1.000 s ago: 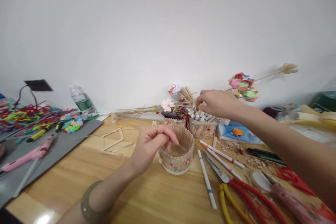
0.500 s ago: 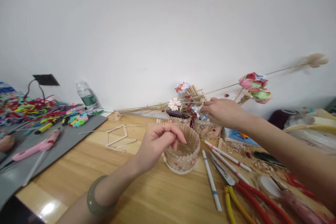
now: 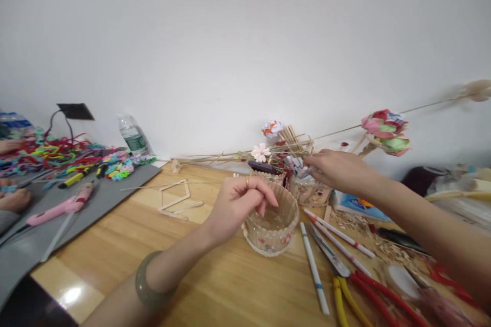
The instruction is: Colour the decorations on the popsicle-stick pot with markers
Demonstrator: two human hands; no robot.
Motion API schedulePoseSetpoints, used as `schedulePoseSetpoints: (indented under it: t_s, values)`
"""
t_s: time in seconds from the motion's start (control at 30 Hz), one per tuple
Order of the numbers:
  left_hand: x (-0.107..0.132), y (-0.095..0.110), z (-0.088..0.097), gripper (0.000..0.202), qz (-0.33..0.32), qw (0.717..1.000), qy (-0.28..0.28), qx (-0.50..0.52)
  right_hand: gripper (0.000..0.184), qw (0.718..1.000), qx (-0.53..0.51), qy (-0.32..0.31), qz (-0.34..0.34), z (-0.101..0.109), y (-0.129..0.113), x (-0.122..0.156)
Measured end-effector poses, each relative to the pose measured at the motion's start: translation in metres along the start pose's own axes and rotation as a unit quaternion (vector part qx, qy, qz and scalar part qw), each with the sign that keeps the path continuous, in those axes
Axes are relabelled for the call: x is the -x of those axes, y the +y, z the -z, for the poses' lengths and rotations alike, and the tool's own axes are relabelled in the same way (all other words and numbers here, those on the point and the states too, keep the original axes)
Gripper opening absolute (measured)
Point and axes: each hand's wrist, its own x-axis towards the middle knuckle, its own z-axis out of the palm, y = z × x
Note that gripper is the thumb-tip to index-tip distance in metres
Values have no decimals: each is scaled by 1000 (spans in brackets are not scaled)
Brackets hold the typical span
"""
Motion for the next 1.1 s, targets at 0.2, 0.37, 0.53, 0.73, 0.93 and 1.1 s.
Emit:
schedulePoseSetpoints:
  t_s: [0.2, 0.37, 0.53, 0.73, 0.93, 1.1]
  values:
    - [0, 2, 0, 23, -2, 1000, 1, 5, 25, 1000, 12, -7, -24, 3, -1, 0]
    - [-1, 3, 0, 23, 2, 1000, -2, 3, 28, 999, -21, -20, -32, 3, 0, 2]
    - [0, 1, -1, 23, 4, 1000, -11, -7, 31, 996, -47, -18, -74, 3, -9, 3]
    - [4, -2, -1, 24, 3, 998, -18, -55, 27, 988, -48, 26, -143, -2, -41, 8]
    - [5, -9, 1, 24, 23, 993, -31, -111, 29, 975, -50, 81, -202, -12, -67, 17]
    - [7, -10, 0, 24, 25, 990, -50, -130, 29, 969, -89, 97, -211, -4, -63, 20]
